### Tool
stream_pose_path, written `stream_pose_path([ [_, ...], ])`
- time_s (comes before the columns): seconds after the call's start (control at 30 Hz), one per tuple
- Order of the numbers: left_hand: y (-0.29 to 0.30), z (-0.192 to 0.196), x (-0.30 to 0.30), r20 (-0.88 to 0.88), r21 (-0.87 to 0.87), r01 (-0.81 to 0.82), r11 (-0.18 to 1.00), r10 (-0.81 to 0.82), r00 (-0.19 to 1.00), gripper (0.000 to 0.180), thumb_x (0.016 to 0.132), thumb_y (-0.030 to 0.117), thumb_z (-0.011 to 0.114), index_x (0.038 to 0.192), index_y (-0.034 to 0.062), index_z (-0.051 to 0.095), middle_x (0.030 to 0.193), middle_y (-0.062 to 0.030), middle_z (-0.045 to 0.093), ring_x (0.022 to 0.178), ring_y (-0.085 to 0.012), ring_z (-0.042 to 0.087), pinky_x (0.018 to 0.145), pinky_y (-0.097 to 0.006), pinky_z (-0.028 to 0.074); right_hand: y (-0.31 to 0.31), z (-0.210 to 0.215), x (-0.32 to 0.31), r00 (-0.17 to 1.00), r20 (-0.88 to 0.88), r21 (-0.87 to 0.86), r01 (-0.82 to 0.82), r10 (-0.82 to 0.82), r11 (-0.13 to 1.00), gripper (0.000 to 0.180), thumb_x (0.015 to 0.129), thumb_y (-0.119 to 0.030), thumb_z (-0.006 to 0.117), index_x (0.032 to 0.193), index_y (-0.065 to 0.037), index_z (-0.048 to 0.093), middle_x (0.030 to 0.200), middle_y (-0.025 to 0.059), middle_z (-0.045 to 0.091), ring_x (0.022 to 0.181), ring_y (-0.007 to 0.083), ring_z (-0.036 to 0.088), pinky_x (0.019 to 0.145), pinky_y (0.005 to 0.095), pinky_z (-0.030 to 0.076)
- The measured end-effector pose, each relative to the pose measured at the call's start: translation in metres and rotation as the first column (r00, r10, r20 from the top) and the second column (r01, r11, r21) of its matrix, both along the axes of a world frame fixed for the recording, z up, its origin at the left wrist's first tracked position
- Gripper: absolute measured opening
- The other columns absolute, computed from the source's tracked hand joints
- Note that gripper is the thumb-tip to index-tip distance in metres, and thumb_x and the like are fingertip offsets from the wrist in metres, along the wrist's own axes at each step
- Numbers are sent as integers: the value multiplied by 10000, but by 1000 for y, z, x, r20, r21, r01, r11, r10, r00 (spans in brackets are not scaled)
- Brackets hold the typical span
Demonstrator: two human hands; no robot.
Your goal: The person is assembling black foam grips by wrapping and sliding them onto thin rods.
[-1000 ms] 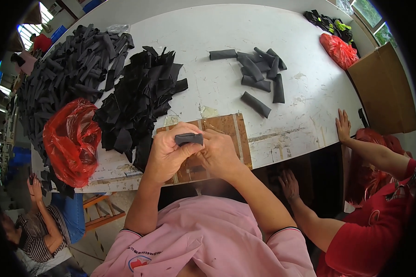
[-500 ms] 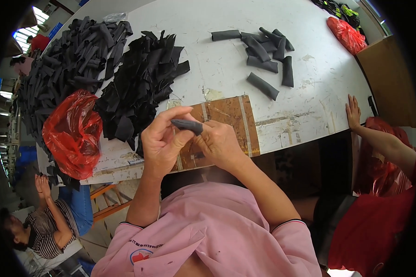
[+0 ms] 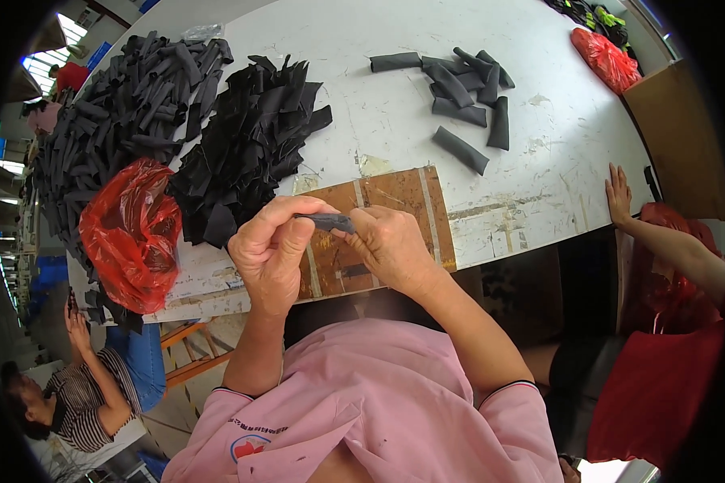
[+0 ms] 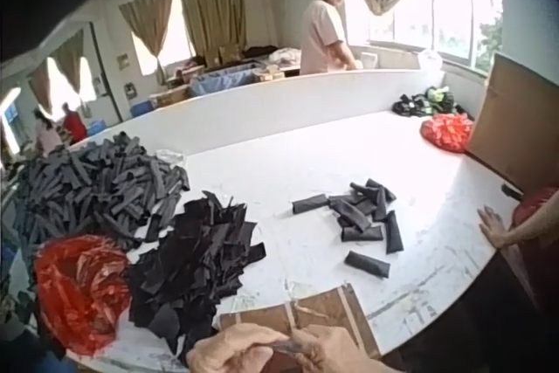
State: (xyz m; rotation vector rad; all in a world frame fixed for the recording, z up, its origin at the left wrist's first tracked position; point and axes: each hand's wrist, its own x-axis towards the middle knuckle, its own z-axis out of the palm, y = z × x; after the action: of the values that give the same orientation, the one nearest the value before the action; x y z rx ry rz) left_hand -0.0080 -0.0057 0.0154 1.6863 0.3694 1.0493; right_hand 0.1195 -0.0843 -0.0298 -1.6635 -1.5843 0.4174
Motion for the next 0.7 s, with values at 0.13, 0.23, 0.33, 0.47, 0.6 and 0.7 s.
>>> stream_pose_path([
  [0.13, 0, 4, -2, 441, -334, 95, 938, 67, 895, 108, 824, 33, 499, 849, -49, 564, 846, -175, 594, 798, -231, 581, 746, -331, 451, 3, 35, 2, 999, -27, 91, -22, 24, 996, 180, 781, -188, 563, 710, -39, 491, 601, 108, 501, 570, 294, 520, 489, 374, 403],
  [0.23, 4, -3, -9, 450, -450, 136, 883, 92, 888, 120, 829, 54, 506, 861, -46, 564, 843, -165, 596, 814, -212, 570, 773, -325, 431, 1, 37, 4, 989, 143, 16, -33, 30, 999, 219, 772, -206, 567, 673, -42, 461, 596, 105, 496, 571, 289, 516, 482, 369, 400],
  [0.33, 0, -20, -6, 375, -450, 145, 881, 39, 926, 150, 837, 114, 518, 867, -26, 564, 857, -149, 598, 825, -215, 559, 796, -345, 413, 1, 10, -5, 980, 197, -31, -12, 18, 999, 240, 776, -222, 561, 658, -46, 447, 605, 102, 503, 575, 288, 518, 481, 366, 403],
  [0.47, 4, -14, -12, 339, -365, 72, 928, 60, 939, 146, 841, 119, 511, 880, -10, 567, 861, -133, 602, 838, -223, 560, 825, -367, 411, 4, 20, -3, 975, 216, 39, -70, 60, 997, 228, 783, -210, 558, 660, -48, 454, 588, 99, 500, 553, 296, 516, 482, 371, 407],
  [0.6, -1, -11, -5, 188, -393, 54, 918, 22, 982, 152, 845, 119, 516, 890, -17, 569, 863, -103, 605, 782, -137, 552, 737, -257, 423, 3, 17, -1, 983, 159, -4, -88, 87, 996, 168, 767, -162, 573, 691, -39, 487, 573, 107, 500, 536, 306, 509, 484, 378, 406],
  [0.7, 0, -45, -24, -88, -309, -180, 934, 161, 983, 134, 850, 97, 510, 897, -17, 563, 807, -60, 595, 693, -73, 511, 653, -196, 399, 11, 49, 15, 987, -32, 33, -156, 157, 987, 177, 793, -162, 572, 724, -10, 512, 527, 93, 471, 468, 253, 490, 422, 331, 358],
])
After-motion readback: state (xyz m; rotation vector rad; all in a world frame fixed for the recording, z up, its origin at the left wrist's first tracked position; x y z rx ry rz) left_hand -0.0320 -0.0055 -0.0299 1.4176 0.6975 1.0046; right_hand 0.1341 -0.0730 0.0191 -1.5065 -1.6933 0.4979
